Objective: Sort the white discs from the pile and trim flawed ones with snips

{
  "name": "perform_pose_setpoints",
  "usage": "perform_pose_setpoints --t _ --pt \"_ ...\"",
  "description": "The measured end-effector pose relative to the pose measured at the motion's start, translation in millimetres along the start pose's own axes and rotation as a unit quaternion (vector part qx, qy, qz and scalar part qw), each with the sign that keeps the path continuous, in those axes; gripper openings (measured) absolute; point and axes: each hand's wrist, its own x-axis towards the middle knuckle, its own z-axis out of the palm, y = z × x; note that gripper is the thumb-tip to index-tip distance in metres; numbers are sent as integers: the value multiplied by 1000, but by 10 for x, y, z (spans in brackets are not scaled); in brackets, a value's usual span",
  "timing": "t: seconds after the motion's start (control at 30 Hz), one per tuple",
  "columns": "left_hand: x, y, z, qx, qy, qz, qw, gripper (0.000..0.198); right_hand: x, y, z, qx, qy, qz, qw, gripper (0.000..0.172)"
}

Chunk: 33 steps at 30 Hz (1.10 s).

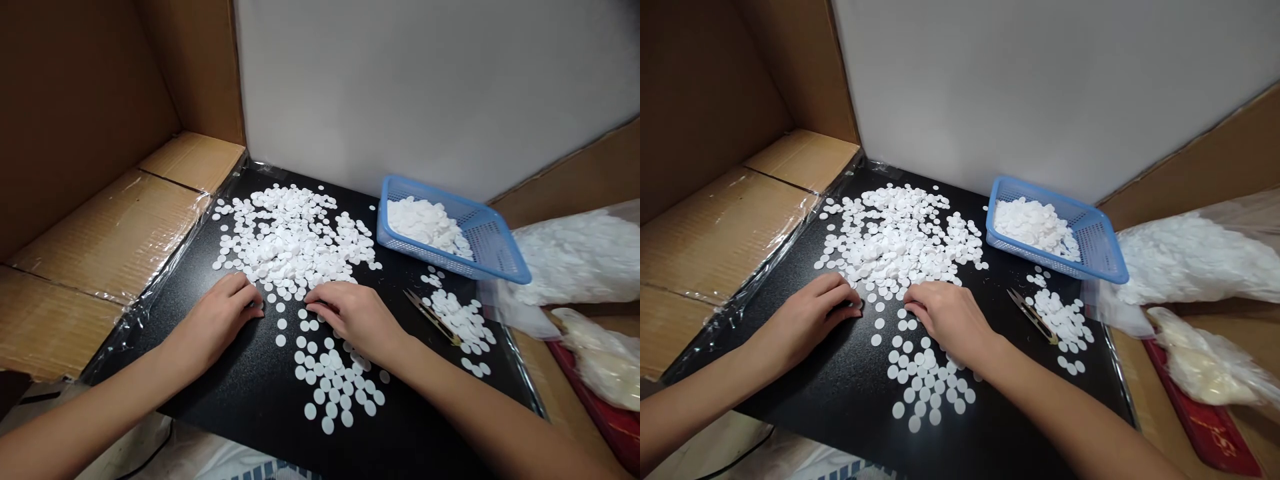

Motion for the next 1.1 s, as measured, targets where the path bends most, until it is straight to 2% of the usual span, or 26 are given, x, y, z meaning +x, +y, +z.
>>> perform_pose_setpoints --t 0.13,0.3,0.4,0.47,0.53,0.63,0.77,0.87,1.0,1.1 --pt "13 53 -24 -26 1 9 1000 22 3 30 52 -2 -4 -49 999 11" --pt "57 140 2 -119 -51 -52 990 15 -2 24 39 17 -19 -27 999 7" --pt "86 129 19 -103 -35 -60 992 12 -19 28 25 -11 2 -54 998 9" --pt "111 101 6 -99 -30 -57 993 13 -29 37 20 -9 -15 -71 997 9" --pt "141 69 -20 -98 -18 -52 994 15 -26 48 21 3 -30 -67 997 8" --pt "189 31 -47 -89 -1 -35 995 18 10 71 47 -8 -6 -50 999 10" --pt "234 4 -5 -60 -25 -15 998 13 82 121 108 -37 17 -64 997 10" --pt "254 -18 47 -22 -34 -4 999 12 123 157 130 -90 39 -94 991 15" --pt "258 -16 55 19 -27 21 999 19 143 160 125 -180 65 -166 967 29" --pt "255 40 14 -3 -26 2 1000 18 123 112 129 -140 64 -177 972 26"
